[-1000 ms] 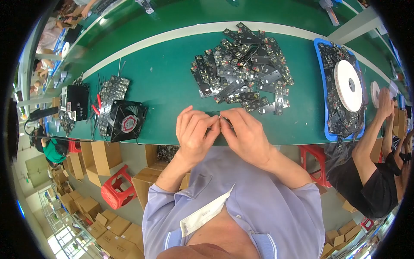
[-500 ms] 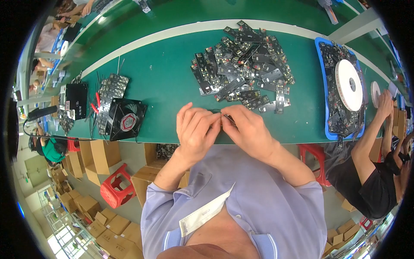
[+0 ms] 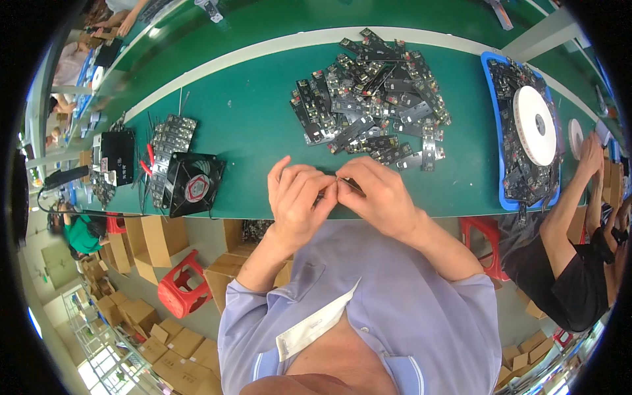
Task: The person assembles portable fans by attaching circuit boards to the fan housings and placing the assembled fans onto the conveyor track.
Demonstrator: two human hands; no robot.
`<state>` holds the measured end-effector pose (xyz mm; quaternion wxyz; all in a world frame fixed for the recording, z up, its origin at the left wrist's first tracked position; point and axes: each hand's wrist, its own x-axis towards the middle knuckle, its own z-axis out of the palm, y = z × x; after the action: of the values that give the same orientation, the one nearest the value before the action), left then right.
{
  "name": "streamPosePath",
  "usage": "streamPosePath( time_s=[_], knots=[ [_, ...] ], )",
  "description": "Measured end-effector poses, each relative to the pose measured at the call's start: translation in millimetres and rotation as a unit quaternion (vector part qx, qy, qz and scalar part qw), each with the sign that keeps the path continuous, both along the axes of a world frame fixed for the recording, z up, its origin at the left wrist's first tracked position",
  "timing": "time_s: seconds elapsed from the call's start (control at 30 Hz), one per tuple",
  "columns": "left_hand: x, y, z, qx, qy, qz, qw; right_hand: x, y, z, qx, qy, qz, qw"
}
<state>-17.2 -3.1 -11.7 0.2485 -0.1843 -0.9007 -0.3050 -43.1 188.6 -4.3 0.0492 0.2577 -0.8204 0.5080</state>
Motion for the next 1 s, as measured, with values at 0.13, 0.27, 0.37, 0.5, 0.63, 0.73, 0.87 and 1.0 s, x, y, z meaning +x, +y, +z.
streamPosePath(
  time_s=[0.13, 0.27, 0.37, 0.5, 0.63, 0.73, 0.87, 1.0],
  knots=[
    [-2.3, 0.1, 0.9, 0.004, 0.007, 0.002, 1.000, -1.1, -2.6, -3.4, -0.024, 0.033, -0.013, 0.999],
    [-3.0, 1.3, 0.7, 0.003, 0.009, 0.001, 1.000, -6.3, 0.5, -4.5, -0.011, 0.075, 0.014, 0.997],
    [-1.9, 1.8, -0.7, 0.002, 0.006, 0.001, 1.000, -8.2, 2.0, -3.6, 0.002, 0.067, 0.036, 0.997],
    [1.1, 0.0, -0.9, 0.003, -0.004, -0.005, 1.000, -10.2, 2.7, -2.2, 0.006, 0.058, 0.059, 0.997],
    [0.8, 0.2, -0.1, -0.003, -0.002, -0.005, 1.000, -11.0, 4.3, 1.7, 0.006, 0.058, 0.070, 0.996],
    [-1.8, 0.4, -1.8, -0.004, 0.009, -0.003, 1.000, -12.0, 2.6, 2.2, 0.022, 0.077, 0.070, 0.994],
    [-0.7, -0.3, -2.7, -0.015, 0.010, -0.012, 1.000, -10.9, 2.2, 1.1, 0.028, 0.076, 0.080, 0.994],
    [0.9, -1.6, -2.6, -0.020, 0.000, -0.015, 1.000, -11.4, 1.3, -4.8, 0.020, 0.059, 0.087, 0.994]
  ],
)
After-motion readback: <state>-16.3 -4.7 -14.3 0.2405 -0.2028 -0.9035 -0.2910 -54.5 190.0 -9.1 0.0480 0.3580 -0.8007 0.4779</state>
